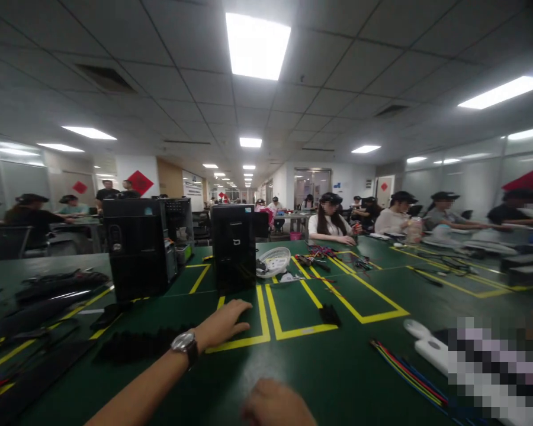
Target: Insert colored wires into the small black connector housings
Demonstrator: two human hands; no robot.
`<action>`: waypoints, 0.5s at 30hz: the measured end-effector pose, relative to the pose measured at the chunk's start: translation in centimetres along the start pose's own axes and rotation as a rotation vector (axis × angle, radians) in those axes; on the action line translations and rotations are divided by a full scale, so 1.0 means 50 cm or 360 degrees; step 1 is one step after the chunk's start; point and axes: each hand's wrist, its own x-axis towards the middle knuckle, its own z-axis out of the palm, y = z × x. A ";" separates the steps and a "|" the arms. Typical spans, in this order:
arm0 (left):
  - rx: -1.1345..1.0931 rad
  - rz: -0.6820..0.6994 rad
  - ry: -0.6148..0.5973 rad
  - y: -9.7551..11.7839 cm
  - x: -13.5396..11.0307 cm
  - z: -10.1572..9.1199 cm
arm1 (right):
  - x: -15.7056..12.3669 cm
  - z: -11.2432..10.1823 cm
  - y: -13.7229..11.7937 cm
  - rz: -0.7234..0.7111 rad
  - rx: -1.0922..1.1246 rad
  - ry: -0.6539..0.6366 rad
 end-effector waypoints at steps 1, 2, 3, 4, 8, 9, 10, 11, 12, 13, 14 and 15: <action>-0.0060 0.0034 0.0029 0.023 0.037 0.032 | -0.050 -0.045 0.055 0.0172 -0.0062 0.0119; -0.0100 0.0056 0.0049 0.047 0.076 0.065 | -0.100 -0.088 0.109 0.0312 -0.0116 0.0252; -0.0135 0.0071 0.0066 0.070 0.116 0.099 | -0.148 -0.124 0.160 0.0460 -0.0218 0.0378; -0.0168 0.0083 0.0074 0.094 0.154 0.133 | -0.192 -0.154 0.209 0.0624 -0.0333 0.0420; -0.0280 0.0073 0.0079 0.170 0.277 0.250 | -0.314 -0.202 0.362 0.1036 -0.0627 0.0504; -0.0301 0.0058 0.0075 0.184 0.296 0.271 | -0.329 -0.203 0.386 0.1065 -0.0650 0.0526; -0.0318 0.0042 0.0072 0.195 0.312 0.287 | -0.339 -0.202 0.404 0.1082 -0.0657 0.0534; -0.0330 0.0025 0.0071 0.204 0.323 0.299 | -0.345 -0.201 0.416 0.1103 -0.0655 0.0538; -0.0341 0.0010 0.0074 0.210 0.329 0.306 | -0.347 -0.201 0.422 0.1126 -0.0643 0.0530; -0.0351 0.0000 0.0082 0.214 0.331 0.309 | -0.346 -0.202 0.424 0.1145 -0.0618 0.0509; -0.0365 -0.0005 0.0095 0.217 0.329 0.307 | -0.344 -0.204 0.423 0.1158 -0.0586 0.0489; -0.0384 -0.0004 0.0112 0.217 0.323 0.302 | -0.341 -0.208 0.419 0.1161 -0.0544 0.0475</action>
